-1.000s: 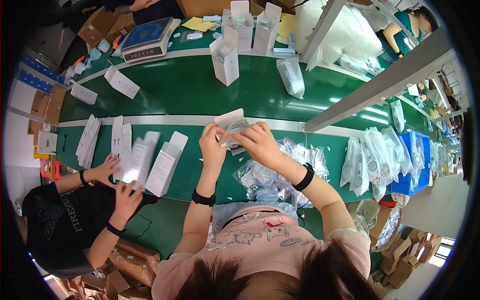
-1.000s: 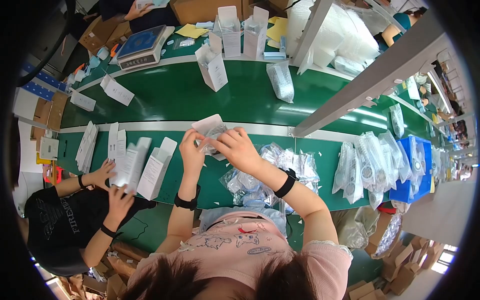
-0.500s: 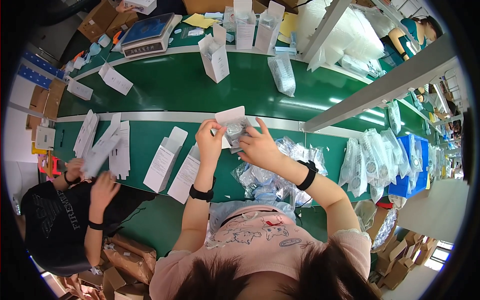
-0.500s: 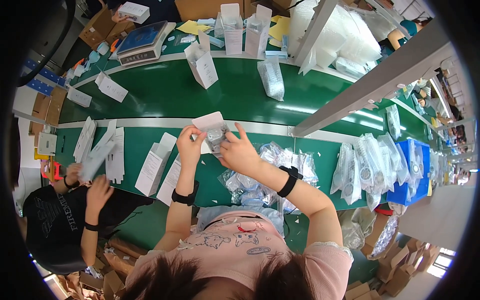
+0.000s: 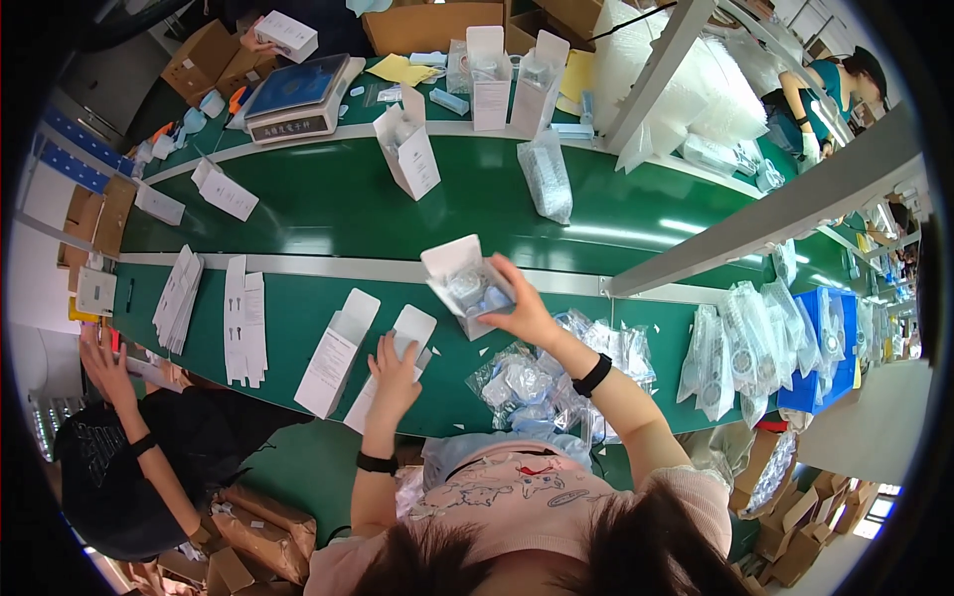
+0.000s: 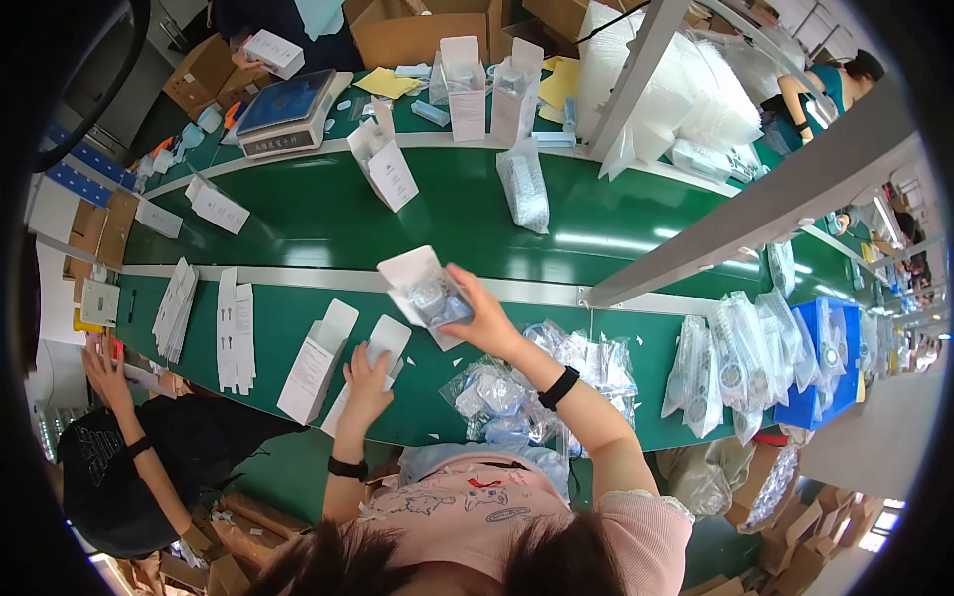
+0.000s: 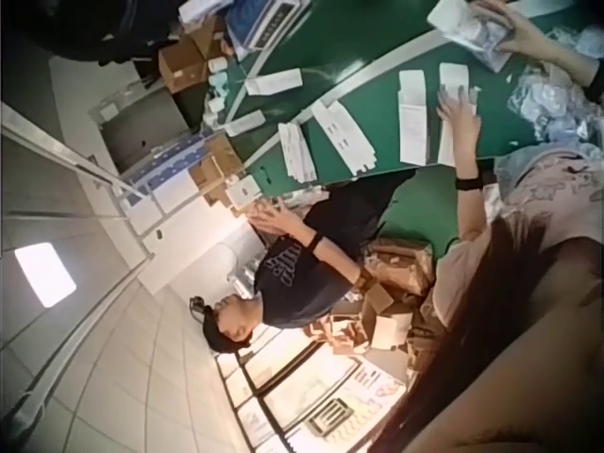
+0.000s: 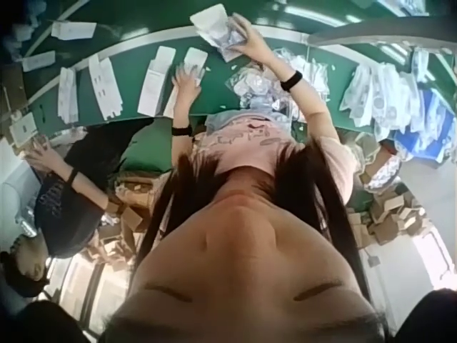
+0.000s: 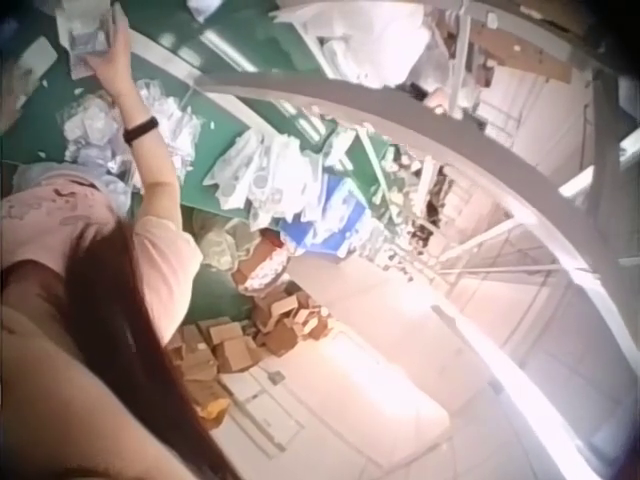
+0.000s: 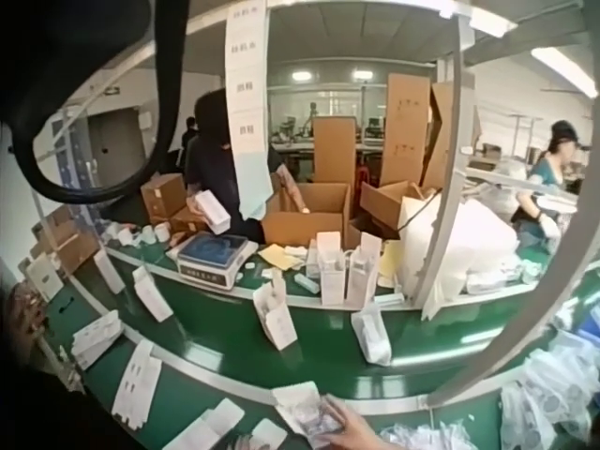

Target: The person packs items by hand, placing a bubble-wrapped device and a small plastic-wrapped component into a box before setting it on the conveyor. This process is repeated several times before the person gathers the remaining plastic-wrapped components on the table.

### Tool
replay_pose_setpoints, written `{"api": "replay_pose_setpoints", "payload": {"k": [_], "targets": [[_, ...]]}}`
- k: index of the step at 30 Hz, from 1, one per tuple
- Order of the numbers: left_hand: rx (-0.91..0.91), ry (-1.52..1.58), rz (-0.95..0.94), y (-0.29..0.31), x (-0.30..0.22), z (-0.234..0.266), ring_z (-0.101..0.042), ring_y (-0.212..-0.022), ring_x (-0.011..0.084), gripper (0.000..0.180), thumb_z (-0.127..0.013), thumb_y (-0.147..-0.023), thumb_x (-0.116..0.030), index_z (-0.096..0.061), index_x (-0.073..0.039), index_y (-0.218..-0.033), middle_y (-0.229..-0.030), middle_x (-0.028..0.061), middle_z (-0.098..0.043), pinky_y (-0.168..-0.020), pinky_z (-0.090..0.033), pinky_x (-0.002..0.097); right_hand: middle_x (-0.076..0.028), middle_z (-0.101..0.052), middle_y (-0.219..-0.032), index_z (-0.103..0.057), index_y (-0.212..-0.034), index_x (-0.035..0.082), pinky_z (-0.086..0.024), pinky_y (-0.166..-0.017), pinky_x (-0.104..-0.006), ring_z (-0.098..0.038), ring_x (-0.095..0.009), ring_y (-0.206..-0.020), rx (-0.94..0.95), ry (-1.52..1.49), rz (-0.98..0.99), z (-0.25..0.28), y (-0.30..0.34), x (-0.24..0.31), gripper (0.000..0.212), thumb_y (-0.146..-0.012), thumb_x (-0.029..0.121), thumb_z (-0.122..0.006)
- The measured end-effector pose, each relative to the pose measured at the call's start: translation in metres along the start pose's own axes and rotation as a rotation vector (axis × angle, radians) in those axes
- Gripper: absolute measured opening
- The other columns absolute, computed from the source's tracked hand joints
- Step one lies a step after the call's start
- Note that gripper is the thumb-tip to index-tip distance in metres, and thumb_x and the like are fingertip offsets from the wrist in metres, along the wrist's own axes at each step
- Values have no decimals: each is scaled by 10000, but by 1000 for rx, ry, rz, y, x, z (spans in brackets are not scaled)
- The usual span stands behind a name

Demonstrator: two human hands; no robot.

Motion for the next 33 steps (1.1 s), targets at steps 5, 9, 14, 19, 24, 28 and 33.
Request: {"api": "replay_pose_setpoints", "payload": {"k": [5, 9, 14, 19, 24, 28, 33], "targets": [[131, 333, 83, -20, -56, 9, -272, -1208, 367, 842, -768, -541, -227, -349, -33, -1246, -1302, 226, -269, -976, -243, 482, -130, -388, -1231, -198, -1333, 75, -325, -966, -342, -403, -227, -1127, -570, -182, -17, 82, -24, -5, 951, -565, 43, -757], [160, 754, -67, -27, -62, -14, -259, -1215, 374, 868, -760, -579, -227, -296, -7, -1278, -1323, 216, -255, -991, -254, 432, -134, -395, -1221, -219, -1324, 67, -340, -944, -328, -413, -241, -1118, -936, 91, 138, 150, -66, -20, 866, -617, 25, -716], [316, 748, -2, -38, -49, -43, -266, -1208, 378, 877, -745, -617, -198, -238, 12, -1301, -1328, 212, -262, -999, -255, 395, -157, -393, -1245, -301, -1283, 44, -312, -964, -335, -396, -293, -1148, -1128, 404, 158, 213, -85, -69, 769, -633, 36, -712], [373, 809, -8, -32, -36, -70, -268, -1202, 377, 888, -723, -657, -236, -184, 9, -1319, -1308, 224, -267, -993, -243, 426, -160, -420, -1227, -356, -1249, 34, -310, -964, -357, -406, -314, -1137, -1261, 800, 284, 201, -84, -60, 685, -658, 76, -701], [69, 1366, 97, -61, -49, -19, -315, -1185, 336, 865, -738, -624, -158, -233, -19, -1312, -1300, 196, -278, -973, -286, 400, -158, -459, -1165, -378, -1244, 59, -369, -889, -431, -465, -350, -1029, -890, 982, 362, 144, -126, -38, 615, -709, 163, -662], [-189, 1066, -27, -84, -64, 42, -356, -1164, 309, 867, -764, -582, -119, -267, -45, -1288, -1263, 182, -320, -942, -328, 386, -209, -480, -1118, -302, -1315, 160, -434, -790, -453, -489, -347, -1002, -541, 1071, -198, 79, -189, -91, 708, -705, 203, -658], [-177, 786, -126, -100, -67, 50, -377, -1133, 346, 800, -784, -544, -129, -325, -43, -1193, -1253, 199, -317, -922, -344, 404, -250, -462, -1100, -98, -1374, 247, -460, -745, -454, -513, -344, -952, -137, 710, -558, 75, -214, -130, 871, -691, 155, -632]]}}
Point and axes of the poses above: each hand's wrist, its own y-axis away from the middle knuckle, its own z-axis out of the back of the hand, x = y × z, the point moved 3 cm from there along -y, towards the middle knuckle
